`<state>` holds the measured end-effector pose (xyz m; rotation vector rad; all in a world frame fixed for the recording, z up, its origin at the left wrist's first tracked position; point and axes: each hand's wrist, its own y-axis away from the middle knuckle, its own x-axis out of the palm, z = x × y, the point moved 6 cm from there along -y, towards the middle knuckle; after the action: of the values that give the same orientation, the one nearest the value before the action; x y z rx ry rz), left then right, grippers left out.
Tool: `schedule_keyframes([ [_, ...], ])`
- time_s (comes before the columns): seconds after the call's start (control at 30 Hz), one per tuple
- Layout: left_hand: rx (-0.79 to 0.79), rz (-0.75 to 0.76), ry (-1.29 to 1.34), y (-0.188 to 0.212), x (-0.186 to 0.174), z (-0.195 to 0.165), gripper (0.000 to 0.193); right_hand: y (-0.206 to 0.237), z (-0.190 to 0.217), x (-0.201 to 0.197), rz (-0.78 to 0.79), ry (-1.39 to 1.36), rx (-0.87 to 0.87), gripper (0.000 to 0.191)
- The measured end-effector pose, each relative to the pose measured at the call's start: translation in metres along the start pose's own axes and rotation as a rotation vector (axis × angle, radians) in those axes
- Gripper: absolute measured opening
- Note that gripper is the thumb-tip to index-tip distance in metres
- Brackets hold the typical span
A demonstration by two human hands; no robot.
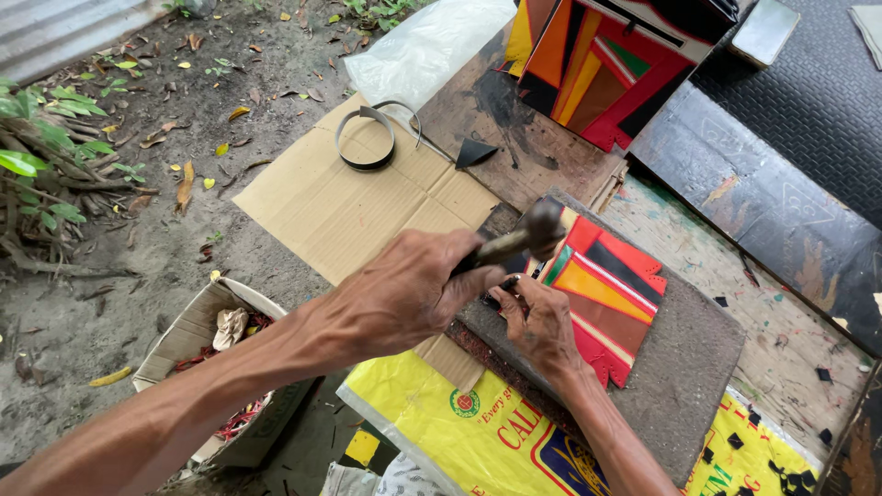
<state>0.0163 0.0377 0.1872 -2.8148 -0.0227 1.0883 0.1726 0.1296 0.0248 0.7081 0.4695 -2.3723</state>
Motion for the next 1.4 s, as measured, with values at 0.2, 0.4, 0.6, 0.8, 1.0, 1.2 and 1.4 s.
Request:
schedule_keyframes([
  [0.2,-0.115,0.148,-0.191,-0.007,0.012,0.007,0.033,-0.004,0.002,0.007,-0.017,0.028,-0.048,0.013],
  [0.4,-0.075,0.027,-0.133,-0.007,-0.012,0.002,0.029,-0.006,0.010,0.006,-0.043,-0.019,-0.054,0.012],
  [0.6,0.014,0.000,-0.150,-0.002,0.001,0.005,0.030,-0.008,0.005,0.008,-0.027,0.050,-0.054,0.016],
  [0.8,0.023,0.023,-0.276,0.000,0.018,0.023,0.036,-0.012,0.011,0.011,-0.079,0.078,-0.226,0.012],
  [1.0,-0.061,0.038,-0.213,-0.005,0.004,0.017,0.032,-0.015,0.007,0.009,-0.059,0.000,-0.151,0.011],
  [1.2,0.270,-0.226,0.156,0.009,-0.005,-0.010,0.025,-0.014,-0.006,0.012,-0.030,0.211,-0.076,0.028],
  [1.4,-0.179,0.132,-0.145,0.000,0.013,0.023,0.025,-0.016,0.003,0.009,-0.078,0.037,-0.170,0.009],
])
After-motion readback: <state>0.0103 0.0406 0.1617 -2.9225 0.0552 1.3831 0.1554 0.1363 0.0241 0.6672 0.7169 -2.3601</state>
